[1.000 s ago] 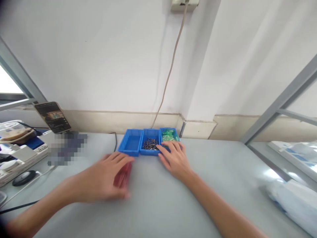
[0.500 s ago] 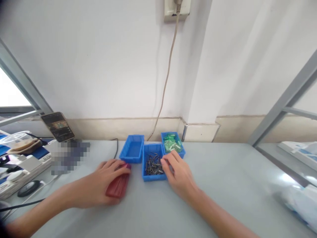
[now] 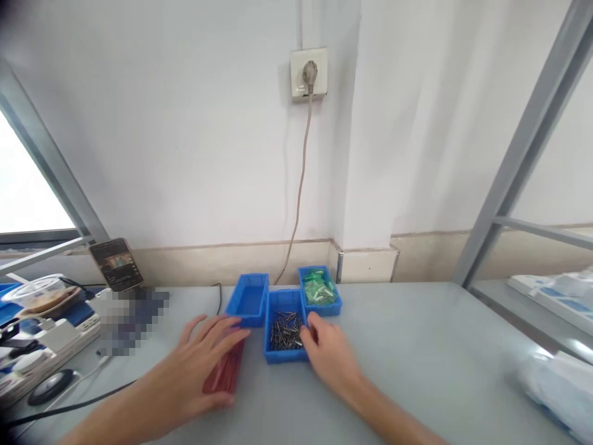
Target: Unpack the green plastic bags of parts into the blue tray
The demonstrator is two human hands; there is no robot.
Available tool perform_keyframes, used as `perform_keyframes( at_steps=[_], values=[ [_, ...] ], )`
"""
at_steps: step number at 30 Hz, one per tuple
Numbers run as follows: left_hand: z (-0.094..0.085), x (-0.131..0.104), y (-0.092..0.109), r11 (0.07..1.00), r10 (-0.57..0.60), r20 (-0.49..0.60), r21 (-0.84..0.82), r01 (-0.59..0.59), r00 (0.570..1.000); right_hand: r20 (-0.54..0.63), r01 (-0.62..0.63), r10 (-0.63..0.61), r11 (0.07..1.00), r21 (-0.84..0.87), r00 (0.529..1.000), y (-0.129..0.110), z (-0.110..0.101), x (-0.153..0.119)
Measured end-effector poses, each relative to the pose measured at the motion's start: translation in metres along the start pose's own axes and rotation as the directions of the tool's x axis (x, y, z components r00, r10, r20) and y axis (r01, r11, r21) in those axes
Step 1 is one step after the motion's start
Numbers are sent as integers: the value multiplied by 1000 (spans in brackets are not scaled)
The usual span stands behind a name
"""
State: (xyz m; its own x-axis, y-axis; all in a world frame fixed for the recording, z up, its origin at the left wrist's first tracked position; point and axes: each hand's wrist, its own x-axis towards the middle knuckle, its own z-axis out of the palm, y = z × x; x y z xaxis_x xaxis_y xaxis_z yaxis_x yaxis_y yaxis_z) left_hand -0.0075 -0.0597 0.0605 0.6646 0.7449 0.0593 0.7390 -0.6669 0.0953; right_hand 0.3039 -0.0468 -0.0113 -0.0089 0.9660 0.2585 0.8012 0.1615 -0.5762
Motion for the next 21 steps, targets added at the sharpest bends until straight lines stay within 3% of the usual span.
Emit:
perform_keyframes(
  at_steps=[2, 5, 8, 11, 16, 21],
  values=[
    [-2, -1, 10, 998, 55, -93, -5, -56, 994, -19, 5, -5, 1000, 13, 1000, -2, 1, -3],
    [6, 2, 26, 985, 171, -126, 23, -169, 977, -104, 62, -55, 996, 66, 993, -4, 1, -7],
    [25, 11, 37, 967, 247, -159, 98, -234, 956, -247, 176, -145, 978, 110, 958, -3, 2, -8],
    [46, 23, 42, 951, 290, -192, 171, -259, 938, -316, 230, -186, 967, 111, 931, 0, 4, -6],
    [67, 38, 51, 963, 201, -150, 210, -168, 968, -316, 259, -228, 964, 59, 921, -3, 0, -6],
    [78, 41, 60, 988, 108, -118, 119, -94, 987, -285, 272, -240, 959, 81, 928, -8, -7, -7]
  ],
)
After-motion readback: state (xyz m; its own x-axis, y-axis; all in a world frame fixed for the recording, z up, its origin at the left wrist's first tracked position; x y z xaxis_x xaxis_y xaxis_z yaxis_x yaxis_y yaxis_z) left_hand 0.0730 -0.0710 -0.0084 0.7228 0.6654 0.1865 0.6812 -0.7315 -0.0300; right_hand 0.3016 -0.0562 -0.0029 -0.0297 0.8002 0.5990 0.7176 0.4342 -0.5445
